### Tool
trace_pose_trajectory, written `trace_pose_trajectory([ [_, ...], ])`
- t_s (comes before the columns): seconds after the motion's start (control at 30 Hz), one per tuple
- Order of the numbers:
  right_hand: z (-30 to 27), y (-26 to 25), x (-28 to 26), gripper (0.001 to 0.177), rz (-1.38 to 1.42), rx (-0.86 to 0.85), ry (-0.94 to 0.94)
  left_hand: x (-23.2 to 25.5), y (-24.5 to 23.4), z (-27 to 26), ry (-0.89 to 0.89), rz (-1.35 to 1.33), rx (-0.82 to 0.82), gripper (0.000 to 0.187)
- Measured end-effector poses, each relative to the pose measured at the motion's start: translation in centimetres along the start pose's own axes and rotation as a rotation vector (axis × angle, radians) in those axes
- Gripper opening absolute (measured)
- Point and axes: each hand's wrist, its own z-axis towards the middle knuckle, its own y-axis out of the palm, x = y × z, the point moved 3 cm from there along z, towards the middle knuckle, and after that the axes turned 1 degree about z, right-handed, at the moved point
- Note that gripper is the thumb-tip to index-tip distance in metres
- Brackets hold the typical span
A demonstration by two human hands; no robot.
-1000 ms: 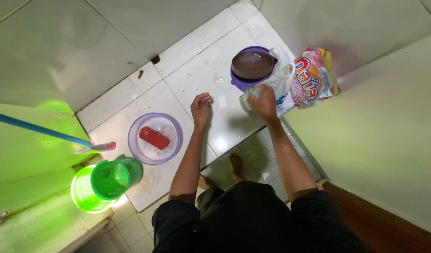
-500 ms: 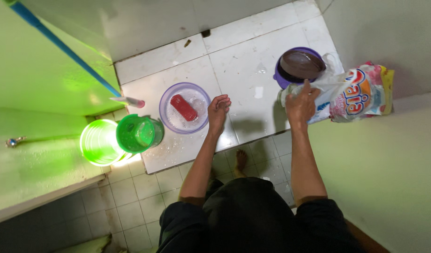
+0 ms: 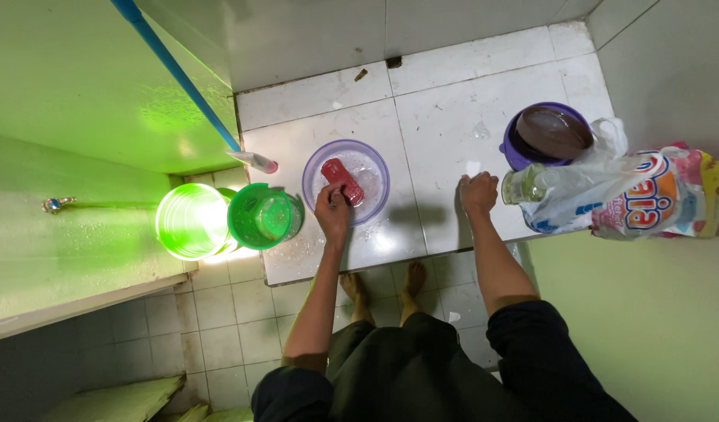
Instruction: The person cleans a tiled floor area by first organizing items on a raised platform, then filling a bucket with water from a wall tap. They pour water onto the floor and scrub the tiles with a red sponge, repeatedly rinsing the sponge in a soapy basin.
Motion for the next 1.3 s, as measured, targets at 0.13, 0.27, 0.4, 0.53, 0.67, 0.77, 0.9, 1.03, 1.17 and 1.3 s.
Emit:
trace_pose_trajectory([
  [0.13, 1.8, 1.7, 0.5, 0.033, -0.051, 0.025, 0.005, 0.6, 1.6, -0.2, -0.013, 0.093, -0.013, 0.02],
  [0.27, 0.4, -0.6, -2.3, 0.02, 0.032, 0.097, -0.204, 2.6, 5.6, -0.7, -0.029, 0.092, -0.172, 0.02],
  [0.4, -3.0, -10.4, -7.4, 0.019, 0.358, 0.115, -0.318, 4.6, 12.1, -1.6, -0.039, 0.006, -0.335, 0.02],
  [0.53, -3.6, -21.8, -7.5, 0.013, 0.283, 0.394, -0.484, 7.5, 19.0, -3.4, 0.029, -0.044, -0.548, 0.02],
  [0.67, -1.5, -28.9, -4.3, 0.008, -0.098, 0.453, -0.474, 12.0, 25.2, -5.6, 0.192, -0.109, -0.735, 0.015],
  [0.77, -0.3, -30.7, -1.5, 0.01, -0.28, 0.293, -0.233, 15.0, 30.2, -7.3, 0.351, -0.118, -0.917, 0.017],
  [0.9, -0.2, -32.8, 1.1, 0.013, -0.262, 0.375, -0.232, 18.7, 35.1, -10.1, 0.625, -0.096, -1.154, 0.028],
  [1.03, 0.8, -33.7, 3.2, 0.012, 0.056, 0.393, -0.29, 21.1, 36.2, -12.5, 0.882, -0.011, -1.104, 0.039],
  [1.17, 3.5, -32.8, 5.2, 0.015, 0.567, 0.237, -0.282, 20.3, 37.0, -13.7, 0.76, 0.231, -1.203, 0.027],
  [1.3, 5.0, -30.6, 6.2, 0.017, 0.982, -0.039, -0.207, 19.3, 36.5, -13.5, 0.706, -0.015, -1.271, 0.015],
])
